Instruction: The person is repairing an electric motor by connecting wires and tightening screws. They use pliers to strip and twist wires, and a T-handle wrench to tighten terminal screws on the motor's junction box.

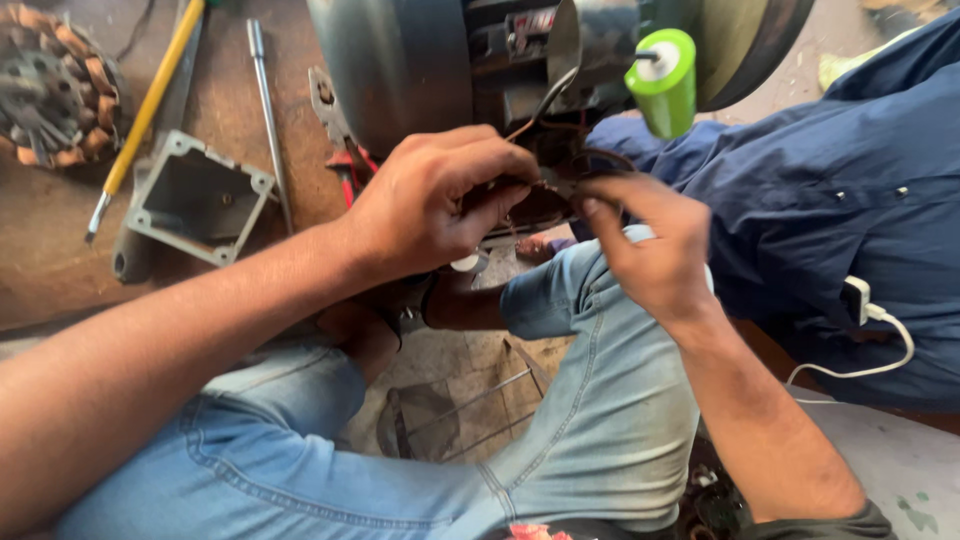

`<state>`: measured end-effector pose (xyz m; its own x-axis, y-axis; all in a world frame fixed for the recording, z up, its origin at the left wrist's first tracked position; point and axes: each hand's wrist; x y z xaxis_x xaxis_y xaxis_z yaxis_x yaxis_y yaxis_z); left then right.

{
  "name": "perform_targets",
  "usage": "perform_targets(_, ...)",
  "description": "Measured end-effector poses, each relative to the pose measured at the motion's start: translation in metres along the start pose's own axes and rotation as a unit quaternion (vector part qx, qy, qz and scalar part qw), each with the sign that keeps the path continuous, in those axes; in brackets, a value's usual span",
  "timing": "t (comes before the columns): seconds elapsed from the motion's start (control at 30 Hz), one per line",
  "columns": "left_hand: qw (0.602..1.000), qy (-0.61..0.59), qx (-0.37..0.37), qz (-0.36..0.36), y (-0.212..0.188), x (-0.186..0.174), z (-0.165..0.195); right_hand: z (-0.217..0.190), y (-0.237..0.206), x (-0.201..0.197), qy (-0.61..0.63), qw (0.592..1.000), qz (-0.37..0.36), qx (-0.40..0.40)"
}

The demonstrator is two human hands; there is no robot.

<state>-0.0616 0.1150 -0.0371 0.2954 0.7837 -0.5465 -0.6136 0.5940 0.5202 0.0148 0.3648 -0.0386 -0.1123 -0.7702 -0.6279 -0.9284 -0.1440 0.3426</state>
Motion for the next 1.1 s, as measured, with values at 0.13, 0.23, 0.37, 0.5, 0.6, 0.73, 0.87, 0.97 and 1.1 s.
perform_targets(0.13, 1.0, 0.007, 0.008, 0.003, 0.001, 0.003, -0.002, -0.026, -0.009, 0.008, 0.152, 0.985, 0.05, 0.059)
perform_targets(0.23, 1.0, -0.001, 0.004, 0.005, 0.004, 0.004, 0.001, -0.031, -0.002, 0.019, 0.22, 0.971, 0.058, 0.07)
perform_targets(0.37, 1.0, -0.013, -0.006, 0.02, 0.005, 0.003, 0.004, -0.024, 0.006, 0.032, 0.309, 0.94, 0.083, 0.117)
perform_targets(0.5, 1.0, -0.012, -0.015, 0.025, 0.005, 0.006, 0.0, -0.012, 0.004, 0.036, 0.384, 0.907, 0.085, 0.15)
perform_targets(0.6, 1.0, -0.004, -0.018, 0.024, 0.005, 0.01, -0.002, 0.0, 0.006, 0.038, 0.402, 0.906, 0.067, 0.113)
perform_targets(0.73, 1.0, 0.013, -0.014, 0.022, 0.005, 0.012, -0.004, 0.012, 0.011, 0.039, 0.536, 0.829, 0.038, 0.155)
perform_targets(0.87, 0.999, 0.015, -0.024, 0.017, 0.006, 0.015, -0.005, 0.015, 0.012, 0.04, 0.546, 0.819, 0.048, 0.168)
perform_targets(0.97, 1.0, 0.013, -0.024, 0.013, 0.006, 0.017, -0.005, 0.01, 0.005, 0.041, 0.445, 0.884, 0.079, 0.119)
perform_targets(1.1, 0.999, 0.02, -0.038, 0.013, 0.008, 0.022, -0.003, 0.003, -0.004, 0.046, 0.287, 0.947, 0.133, 0.052)
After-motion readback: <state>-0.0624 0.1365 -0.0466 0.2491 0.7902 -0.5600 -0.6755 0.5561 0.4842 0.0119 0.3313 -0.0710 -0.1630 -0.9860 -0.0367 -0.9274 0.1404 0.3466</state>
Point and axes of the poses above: each hand's wrist, its own y-axis towards the middle knuckle, its own x-axis out of the palm, z = x × y, and after that the axes turned 7 degrees about y, right-handed
